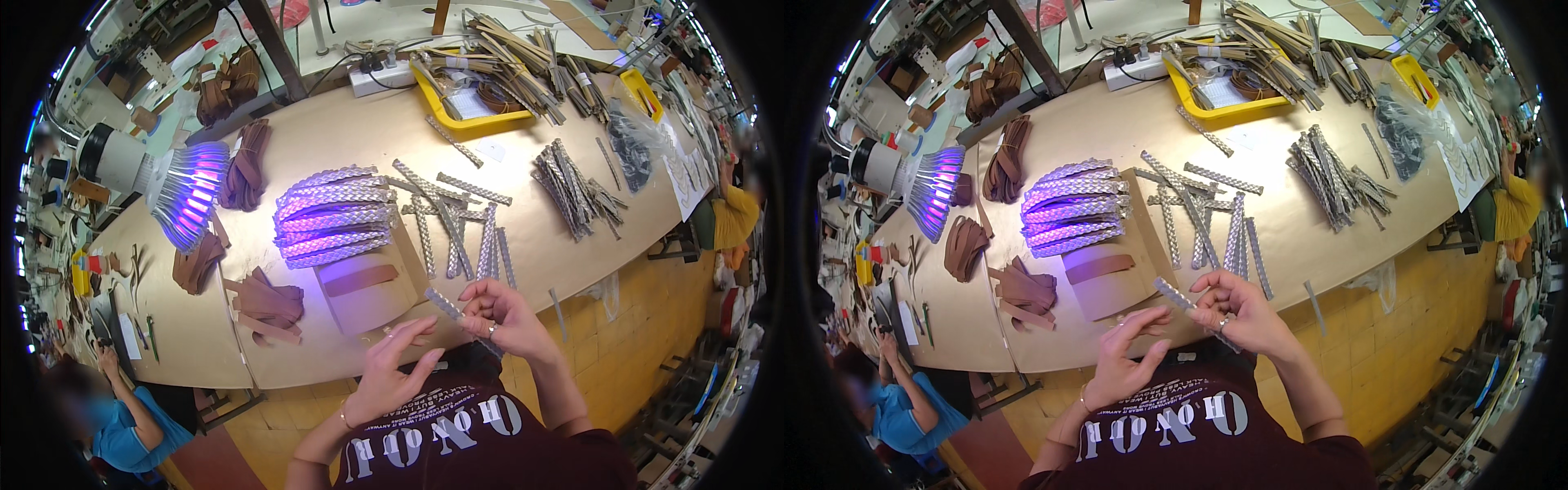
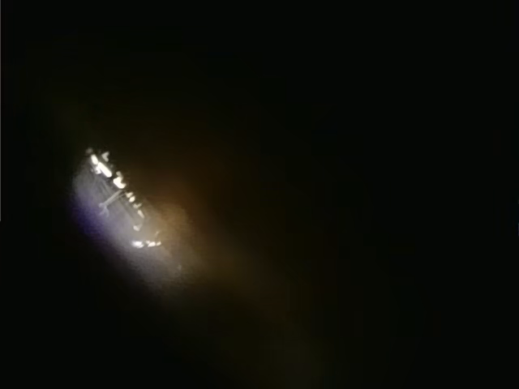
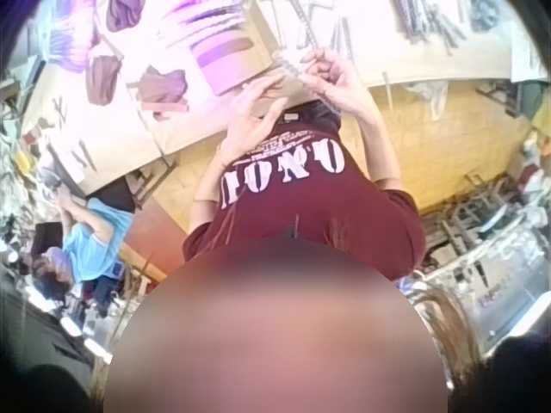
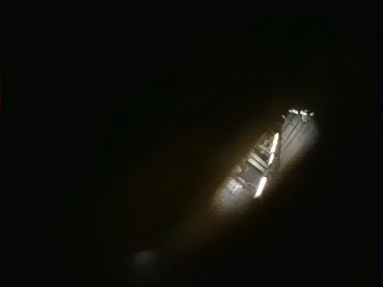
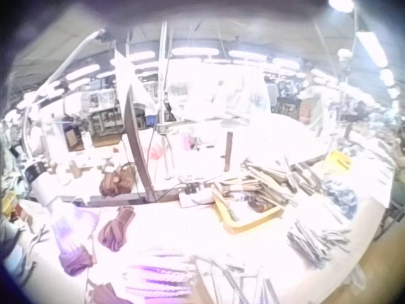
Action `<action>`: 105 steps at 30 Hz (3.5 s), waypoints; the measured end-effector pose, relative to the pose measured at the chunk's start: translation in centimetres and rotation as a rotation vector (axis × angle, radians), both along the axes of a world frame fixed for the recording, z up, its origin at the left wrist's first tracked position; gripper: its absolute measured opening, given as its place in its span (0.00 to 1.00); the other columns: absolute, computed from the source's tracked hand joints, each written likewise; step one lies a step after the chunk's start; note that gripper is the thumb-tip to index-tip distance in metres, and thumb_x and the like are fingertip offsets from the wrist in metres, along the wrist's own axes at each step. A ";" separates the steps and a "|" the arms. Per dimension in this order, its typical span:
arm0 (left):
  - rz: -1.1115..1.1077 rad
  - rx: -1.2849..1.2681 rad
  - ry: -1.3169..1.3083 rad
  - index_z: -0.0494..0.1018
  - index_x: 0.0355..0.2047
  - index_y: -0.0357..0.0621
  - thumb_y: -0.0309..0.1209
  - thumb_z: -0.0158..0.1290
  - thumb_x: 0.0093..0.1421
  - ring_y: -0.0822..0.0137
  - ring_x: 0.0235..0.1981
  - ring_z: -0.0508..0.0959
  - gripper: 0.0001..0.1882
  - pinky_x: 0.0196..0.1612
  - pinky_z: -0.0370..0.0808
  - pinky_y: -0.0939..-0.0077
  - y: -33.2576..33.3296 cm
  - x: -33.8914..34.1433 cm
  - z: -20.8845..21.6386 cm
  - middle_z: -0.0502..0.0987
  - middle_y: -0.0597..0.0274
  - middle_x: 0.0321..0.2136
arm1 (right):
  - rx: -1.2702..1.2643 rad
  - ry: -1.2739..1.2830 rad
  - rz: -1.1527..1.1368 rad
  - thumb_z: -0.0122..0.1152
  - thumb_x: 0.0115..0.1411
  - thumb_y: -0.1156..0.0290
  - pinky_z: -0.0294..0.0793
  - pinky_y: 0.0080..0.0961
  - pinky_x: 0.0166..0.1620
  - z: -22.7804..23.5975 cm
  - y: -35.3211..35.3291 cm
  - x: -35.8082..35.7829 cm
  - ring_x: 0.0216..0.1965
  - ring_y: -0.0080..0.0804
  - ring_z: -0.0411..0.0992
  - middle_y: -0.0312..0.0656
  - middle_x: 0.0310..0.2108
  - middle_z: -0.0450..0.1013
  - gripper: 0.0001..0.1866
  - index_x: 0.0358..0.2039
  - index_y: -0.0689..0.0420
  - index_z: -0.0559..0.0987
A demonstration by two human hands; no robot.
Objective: The person wraps braided straps around a cardboard form, aligning them in rows. They pick up straps from the table, position them on the form, and adjust the alignment. The person also writes on a small paper label and places it on the table.
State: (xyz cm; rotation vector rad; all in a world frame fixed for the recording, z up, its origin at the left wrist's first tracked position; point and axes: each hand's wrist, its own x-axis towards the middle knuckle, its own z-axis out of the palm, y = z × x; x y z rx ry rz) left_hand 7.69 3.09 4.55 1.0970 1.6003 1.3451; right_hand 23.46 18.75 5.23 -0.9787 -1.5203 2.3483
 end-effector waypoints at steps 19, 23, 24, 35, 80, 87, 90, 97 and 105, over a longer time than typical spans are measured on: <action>-0.243 -0.269 0.102 0.71 0.46 0.36 0.30 0.49 0.65 0.45 0.35 0.76 0.12 0.39 0.72 0.61 4.0 3.0 -2.2 0.75 0.43 0.34 | 0.448 -0.222 -0.044 0.64 0.60 0.71 0.68 0.17 0.30 -0.9 -0.5 2.4 0.26 0.15 0.67 0.33 0.25 0.74 0.09 0.37 0.64 0.78; -0.126 -0.114 0.194 0.67 0.54 0.36 0.31 0.52 0.64 0.44 0.48 0.74 0.21 0.51 0.70 0.60 4.1 3.9 -2.4 0.74 0.40 0.47 | 0.442 -0.291 -0.127 0.61 0.62 0.69 0.66 0.15 0.30 -0.5 3.2 2.3 0.25 0.14 0.66 0.31 0.23 0.73 0.09 0.34 0.63 0.80; -0.097 -0.111 0.243 0.66 0.56 0.36 0.31 0.52 0.63 0.44 0.50 0.73 0.22 0.53 0.69 0.59 4.0 4.0 -2.4 0.72 0.40 0.49 | 0.426 -0.262 -0.147 0.60 0.62 0.69 0.66 0.14 0.31 -0.4 4.7 2.2 0.26 0.14 0.66 0.31 0.24 0.73 0.09 0.34 0.63 0.80; -0.151 -0.168 0.383 0.74 0.49 0.39 0.27 0.57 0.58 0.49 0.53 0.73 0.18 0.56 0.68 0.59 0.9 3.6 -4.4 0.71 0.47 0.54 | 0.814 -0.579 -0.251 0.64 0.59 0.64 0.73 0.28 0.31 -2.6 10.6 2.7 0.23 0.33 0.73 0.47 0.27 0.75 0.14 0.38 0.62 0.79; -0.215 0.028 0.702 0.64 0.60 0.40 0.32 0.52 0.61 0.51 0.53 0.70 0.27 0.58 0.61 0.56 13.3 5.7 -6.3 0.70 0.48 0.53 | 0.282 -0.294 -0.456 0.59 0.61 0.75 0.65 0.12 0.29 -7.1 4.4 4.8 0.26 0.11 0.63 0.29 0.27 0.71 0.20 0.53 0.69 0.74; -0.094 0.143 0.448 0.74 0.48 0.37 0.26 0.59 0.56 0.54 0.37 0.78 0.19 0.45 0.72 0.63 13.6 5.8 -7.2 0.79 0.51 0.35 | 0.232 -0.270 -0.462 0.58 0.61 0.75 0.66 0.13 0.30 -6.7 4.7 5.5 0.27 0.11 0.64 0.30 0.29 0.74 0.19 0.52 0.69 0.74; 0.056 0.104 0.394 0.77 0.44 0.35 0.27 0.62 0.54 0.57 0.31 0.79 0.17 0.38 0.75 0.68 12.8 5.5 -7.3 0.80 0.52 0.31 | 0.284 -0.354 -0.460 0.57 0.62 0.75 0.68 0.15 0.40 -6.4 4.8 5.7 0.34 0.15 0.69 0.35 0.36 0.76 0.19 0.53 0.69 0.74; 0.204 0.029 0.508 0.78 0.44 0.33 0.25 0.62 0.55 0.59 0.28 0.79 0.16 0.34 0.75 0.70 11.8 4.8 -6.4 0.81 0.51 0.30 | 0.290 -0.358 -0.509 0.57 0.61 0.76 0.72 0.17 0.39 -6.2 4.9 5.9 0.34 0.18 0.72 0.39 0.34 0.79 0.18 0.50 0.69 0.76; 0.414 0.241 0.577 0.77 0.46 0.34 0.21 0.59 0.56 0.64 0.26 0.78 0.16 0.31 0.74 0.74 11.3 3.9 -5.3 0.80 0.52 0.29 | 0.271 -0.316 -0.491 0.55 0.61 0.77 0.72 0.18 0.42 -6.2 5.2 6.2 0.37 0.20 0.73 0.41 0.37 0.79 0.17 0.50 0.70 0.76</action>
